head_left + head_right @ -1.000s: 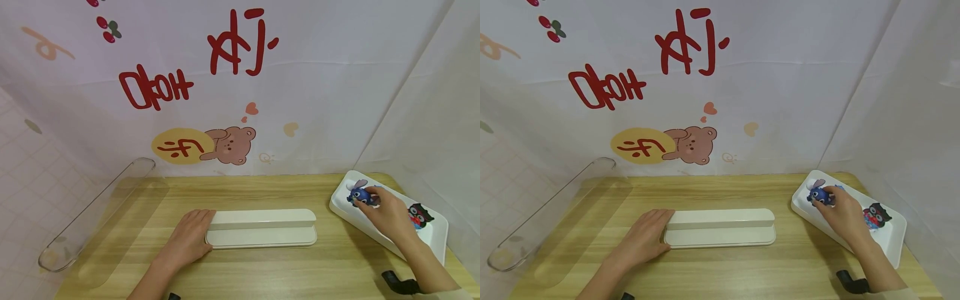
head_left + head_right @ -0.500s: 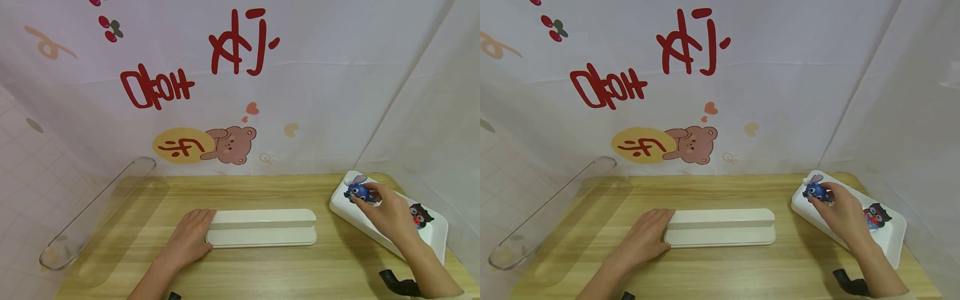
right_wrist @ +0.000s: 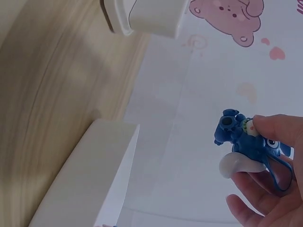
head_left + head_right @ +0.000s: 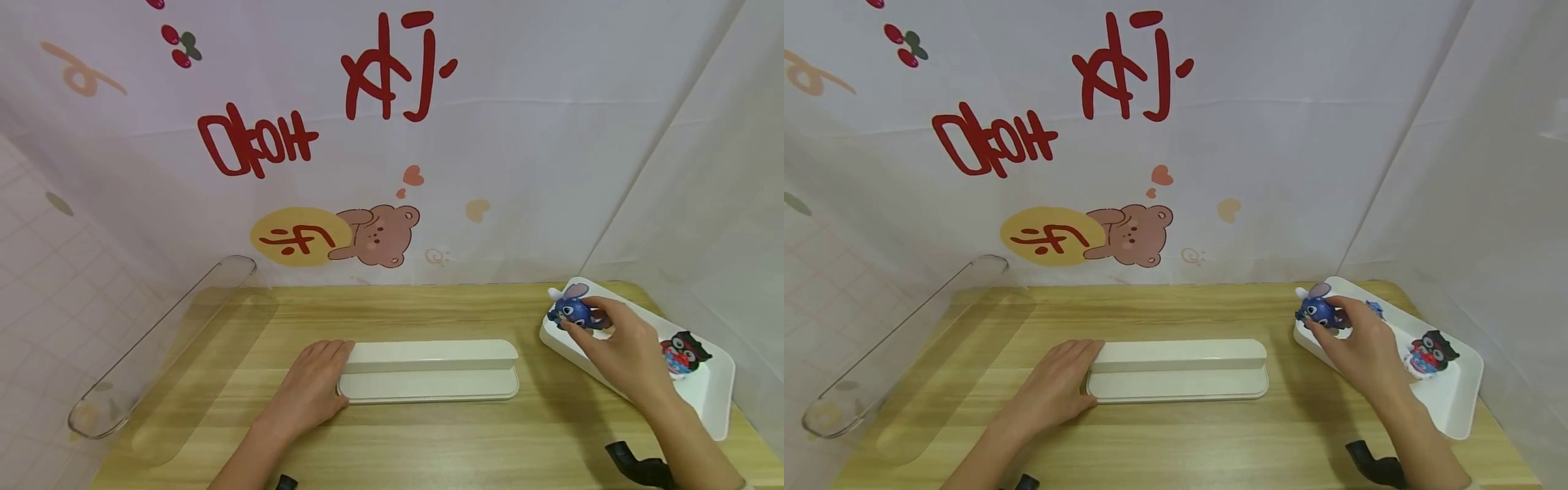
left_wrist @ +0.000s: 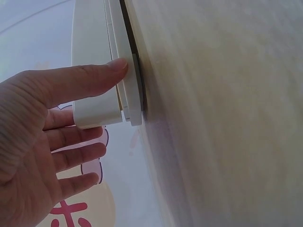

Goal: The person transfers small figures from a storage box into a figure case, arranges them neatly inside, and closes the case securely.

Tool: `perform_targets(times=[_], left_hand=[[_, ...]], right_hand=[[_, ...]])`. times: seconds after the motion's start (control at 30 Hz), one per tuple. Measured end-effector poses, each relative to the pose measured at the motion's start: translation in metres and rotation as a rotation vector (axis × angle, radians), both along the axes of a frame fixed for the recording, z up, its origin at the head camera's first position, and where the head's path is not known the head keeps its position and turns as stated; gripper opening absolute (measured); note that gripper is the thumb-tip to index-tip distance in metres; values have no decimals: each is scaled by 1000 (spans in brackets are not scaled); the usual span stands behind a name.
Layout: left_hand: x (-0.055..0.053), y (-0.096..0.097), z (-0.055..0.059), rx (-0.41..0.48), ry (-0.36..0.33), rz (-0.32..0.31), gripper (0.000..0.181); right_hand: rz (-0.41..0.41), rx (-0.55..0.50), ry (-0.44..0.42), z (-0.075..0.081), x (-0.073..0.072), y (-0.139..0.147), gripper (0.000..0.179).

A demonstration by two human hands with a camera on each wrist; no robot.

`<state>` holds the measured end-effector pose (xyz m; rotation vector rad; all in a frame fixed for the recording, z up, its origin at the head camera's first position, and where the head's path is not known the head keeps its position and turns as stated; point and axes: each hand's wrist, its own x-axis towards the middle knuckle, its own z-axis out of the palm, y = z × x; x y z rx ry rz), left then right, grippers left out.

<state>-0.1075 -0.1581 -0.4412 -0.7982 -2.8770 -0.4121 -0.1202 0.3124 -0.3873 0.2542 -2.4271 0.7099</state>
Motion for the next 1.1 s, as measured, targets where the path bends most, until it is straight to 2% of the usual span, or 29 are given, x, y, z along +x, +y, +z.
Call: perform_targets(times=[0.17, 0.37, 0.53, 0.8, 1.1], left_hand=[[0, 0, 0, -7, -19, 7, 92], [0, 1, 0, -7, -15, 9, 93], [0, 2, 1, -11, -38, 17, 93], [0, 2, 1, -13, -37, 16, 93], [-1, 2, 0, -10, -37, 10, 92]], right_hand=[[40, 2, 38, -2, 0, -10, 50], [80, -13, 46, -2, 2, -24, 51], [104, -21, 53, 0, 2, -35, 50], [193, -36, 135, 1, -2, -52, 50], [226, -66, 118, -1, -4, -74, 51]])
